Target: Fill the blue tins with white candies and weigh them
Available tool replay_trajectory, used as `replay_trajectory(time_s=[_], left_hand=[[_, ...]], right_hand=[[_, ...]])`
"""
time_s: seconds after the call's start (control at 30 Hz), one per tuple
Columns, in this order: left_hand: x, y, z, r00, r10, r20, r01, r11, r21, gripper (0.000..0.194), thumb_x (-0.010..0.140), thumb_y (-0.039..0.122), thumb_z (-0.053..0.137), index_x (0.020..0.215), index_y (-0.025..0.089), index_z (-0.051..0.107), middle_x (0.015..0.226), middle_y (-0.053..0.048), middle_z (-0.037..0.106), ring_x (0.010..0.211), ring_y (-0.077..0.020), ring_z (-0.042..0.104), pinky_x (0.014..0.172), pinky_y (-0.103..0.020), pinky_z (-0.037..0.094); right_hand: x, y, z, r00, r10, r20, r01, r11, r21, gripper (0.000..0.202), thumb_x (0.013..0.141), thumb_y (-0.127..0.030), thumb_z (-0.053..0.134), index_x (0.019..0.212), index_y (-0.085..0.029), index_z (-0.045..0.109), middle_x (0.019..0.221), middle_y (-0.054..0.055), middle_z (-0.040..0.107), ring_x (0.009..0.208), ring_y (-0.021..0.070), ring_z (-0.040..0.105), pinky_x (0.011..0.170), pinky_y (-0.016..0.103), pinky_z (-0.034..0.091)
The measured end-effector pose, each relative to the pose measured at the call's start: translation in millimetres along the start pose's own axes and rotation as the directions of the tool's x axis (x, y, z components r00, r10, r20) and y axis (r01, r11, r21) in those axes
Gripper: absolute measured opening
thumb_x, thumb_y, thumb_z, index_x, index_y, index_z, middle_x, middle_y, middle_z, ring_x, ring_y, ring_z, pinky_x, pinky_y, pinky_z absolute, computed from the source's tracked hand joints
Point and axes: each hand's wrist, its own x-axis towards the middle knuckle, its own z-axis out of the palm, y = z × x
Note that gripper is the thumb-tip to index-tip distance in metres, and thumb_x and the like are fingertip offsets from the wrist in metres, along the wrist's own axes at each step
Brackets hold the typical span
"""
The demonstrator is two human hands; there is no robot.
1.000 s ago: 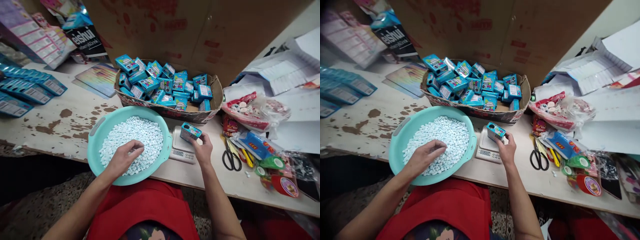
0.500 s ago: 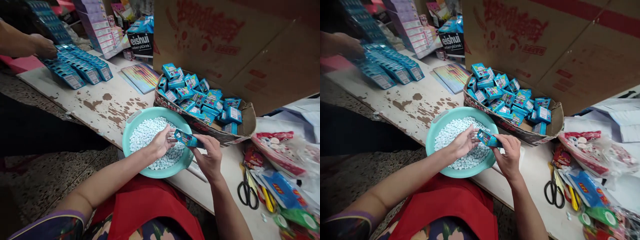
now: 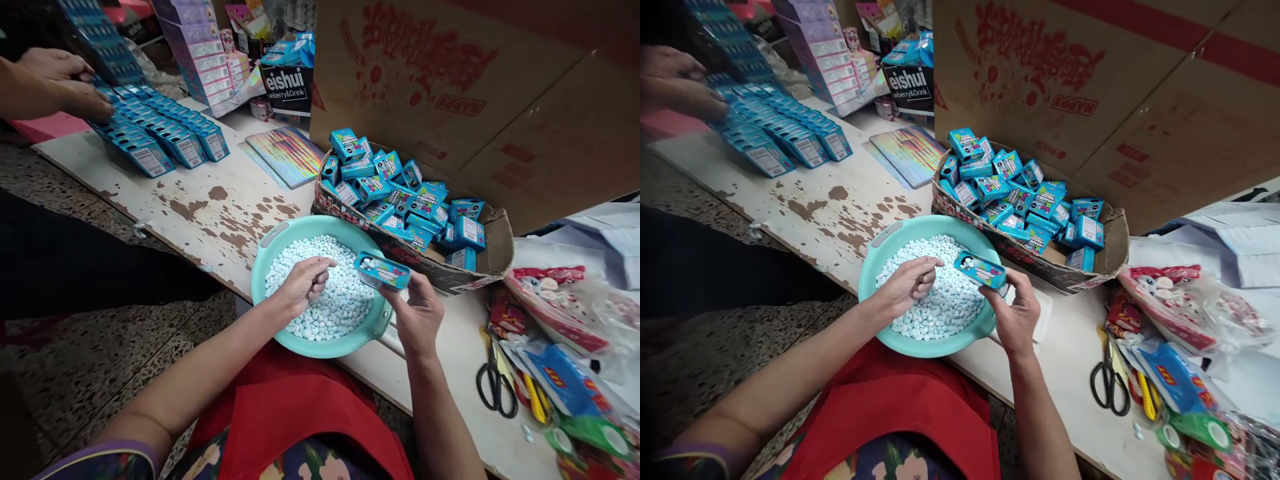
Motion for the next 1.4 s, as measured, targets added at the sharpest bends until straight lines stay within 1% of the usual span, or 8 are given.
replay_trajectory(time_s=[0.17,0.3,0.57,0.73,0.87,1.1,1.23,1.4], left_hand=[[-12,8,-3.4,0.965,0.261,-0.002,-0.241,0.894,0.378,0.028,0.081,0.044,0.063,0.097,0.021,0.061,0.053,0.009,0.026,0.044,-0.0063,0.022,0.044,-0.020,0.018],[-21,9,-4.0,0.849,0.499,0.174,-0.435,0.472,0.767,0.024,0.083,0.038,0.063,0.104,0.027,0.068,0.058,0.005,0.047,0.054,-0.0102,0.042,0.060,-0.023,0.033],[-17,14,-7.5,0.827,0.401,0.393,-0.457,0.075,0.886,0.020,0.087,0.040,0.057,0.095,0.029,0.072,0.093,-0.003,0.073,0.084,-0.0203,0.065,0.076,-0.027,0.042],[-4,65,-24.8,0.722,0.645,0.251,-0.236,-0.111,0.965,0.031,0.089,0.048,0.051,0.100,0.025,0.069,0.087,-0.002,0.072,0.074,-0.0172,0.061,0.072,-0.027,0.043],[30,123,-74.8,0.588,0.808,0.034,0.149,-0.149,0.977,0.049,0.086,0.060,0.049,0.106,0.019,0.068,0.063,0.000,0.060,0.062,-0.0154,0.049,0.062,-0.028,0.034],[94,155,-157.4,0.645,0.741,-0.188,0.280,0.000,0.960,0.058,0.081,0.069,0.041,0.068,0.018,0.066,0.038,0.004,0.024,0.057,-0.0117,0.047,0.061,-0.032,0.025],[94,160,-159.8,0.672,0.708,-0.216,0.293,0.014,0.956,0.054,0.078,0.069,0.046,0.073,0.018,0.064,0.039,0.005,0.024,0.057,-0.0119,0.046,0.062,-0.032,0.024],[72,128,-118.7,0.731,0.675,-0.106,0.232,-0.100,0.967,0.050,0.088,0.062,0.040,0.103,0.021,0.065,0.060,0.002,0.054,0.064,-0.0162,0.052,0.062,-0.029,0.032]], right_hand=[[-8,6,13,0.993,0.111,0.051,-0.114,0.991,0.070,0.035,0.071,-0.033,0.078,0.103,-0.024,0.067,0.095,0.003,0.066,0.089,0.0206,0.062,0.085,0.039,0.050],[-13,4,20,0.989,0.124,0.076,-0.130,0.988,0.079,0.035,0.070,-0.032,0.078,0.103,-0.024,0.067,0.095,0.002,0.066,0.090,0.0207,0.062,0.084,0.038,0.050],[-22,0,28,0.993,0.050,0.105,-0.053,0.998,0.033,0.032,0.075,-0.033,0.075,0.105,-0.025,0.067,0.100,0.004,0.068,0.094,0.0220,0.064,0.085,0.038,0.053],[-5,14,3,0.996,0.010,-0.088,-0.008,1.000,0.023,0.044,0.081,-0.034,0.069,0.122,-0.025,0.058,0.123,0.010,0.060,0.112,0.0243,0.058,0.094,0.044,0.051],[25,32,-33,0.971,-0.031,-0.236,0.007,0.994,-0.106,0.032,0.081,-0.035,0.068,0.110,-0.023,0.064,0.112,0.008,0.063,0.105,0.0227,0.061,0.091,0.042,0.052],[116,62,-48,0.979,-0.194,-0.060,0.152,0.895,-0.420,0.026,0.082,-0.038,0.067,0.102,-0.021,0.065,0.102,0.008,0.066,0.098,0.0246,0.061,0.087,0.043,0.050],[178,77,-7,0.939,-0.244,0.241,0.339,0.764,-0.549,0.033,0.079,-0.025,0.069,0.110,-0.020,0.062,0.113,0.011,0.064,0.106,0.0285,0.057,0.091,0.046,0.048],[225,84,68,0.844,-0.124,0.522,0.471,0.635,-0.612,0.059,0.076,-0.007,0.062,0.132,-0.016,0.049,0.141,0.018,0.047,0.125,0.0371,0.045,0.094,0.055,0.043]])
